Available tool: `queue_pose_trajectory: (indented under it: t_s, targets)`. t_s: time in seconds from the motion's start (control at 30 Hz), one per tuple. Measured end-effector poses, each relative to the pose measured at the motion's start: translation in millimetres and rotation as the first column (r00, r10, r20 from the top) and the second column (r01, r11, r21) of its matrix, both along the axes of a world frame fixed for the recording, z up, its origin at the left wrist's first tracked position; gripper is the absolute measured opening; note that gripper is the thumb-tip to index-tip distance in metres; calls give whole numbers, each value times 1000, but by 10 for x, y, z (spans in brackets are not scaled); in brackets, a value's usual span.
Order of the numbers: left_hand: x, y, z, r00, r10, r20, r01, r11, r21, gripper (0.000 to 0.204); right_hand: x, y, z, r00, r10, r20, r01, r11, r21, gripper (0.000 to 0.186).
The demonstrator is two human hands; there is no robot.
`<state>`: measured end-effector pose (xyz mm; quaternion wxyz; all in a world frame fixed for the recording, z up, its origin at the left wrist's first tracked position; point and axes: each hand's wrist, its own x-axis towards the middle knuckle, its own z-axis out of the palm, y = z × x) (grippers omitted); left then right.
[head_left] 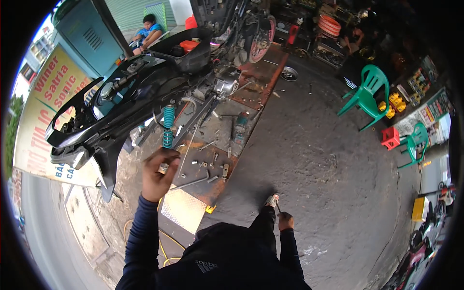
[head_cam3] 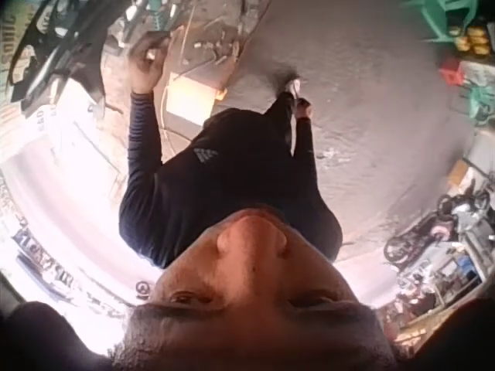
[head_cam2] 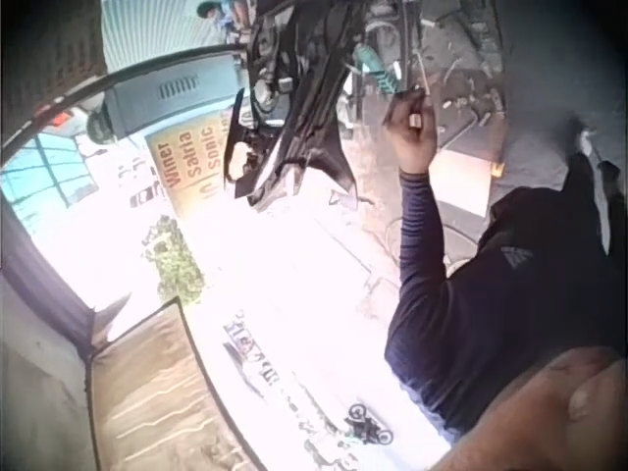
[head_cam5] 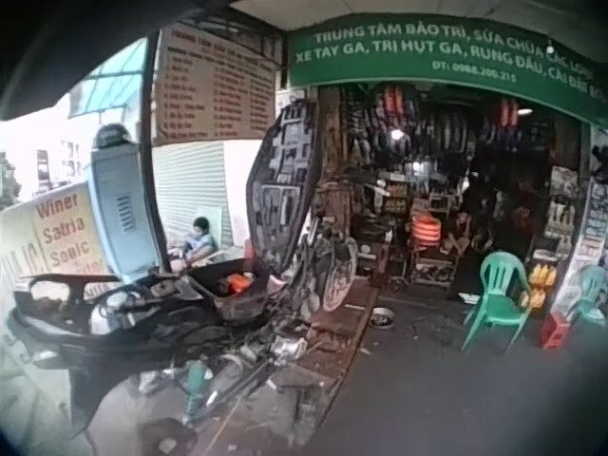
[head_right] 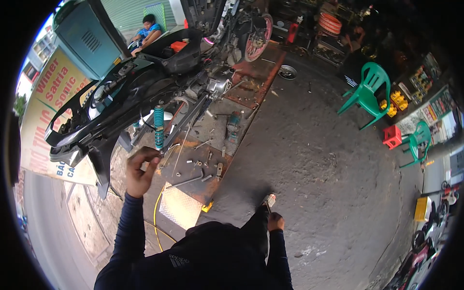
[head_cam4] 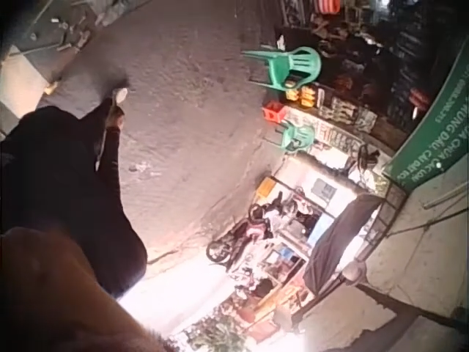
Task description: Performing maintenance on a motorcycle, including battery and wiring work.
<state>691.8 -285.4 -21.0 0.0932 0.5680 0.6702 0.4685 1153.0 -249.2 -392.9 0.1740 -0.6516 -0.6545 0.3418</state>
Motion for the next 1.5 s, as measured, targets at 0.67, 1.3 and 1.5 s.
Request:
queue_pose_trajectory:
  t_s: [0.67, 1.3, 1.5]
  targets:
    - [-523, 2550, -579, 631, 628, -455, -775, 526, -350, 77, -5065, 4045, 2477, 212, 947, -242, -801, 311, 512, 31]
    - [-865, 2507, 246, 304, 671, -676, -779, 584, 230, 21, -5056, 3566, 2530, 249, 522, -816, -906, 423, -6, 25]
    - [-738, 2491, -49, 540, 397, -742, -690, 714, -120, 30, -5259, 4266, 2452, 135, 737, -662, -951, 285, 123, 30]
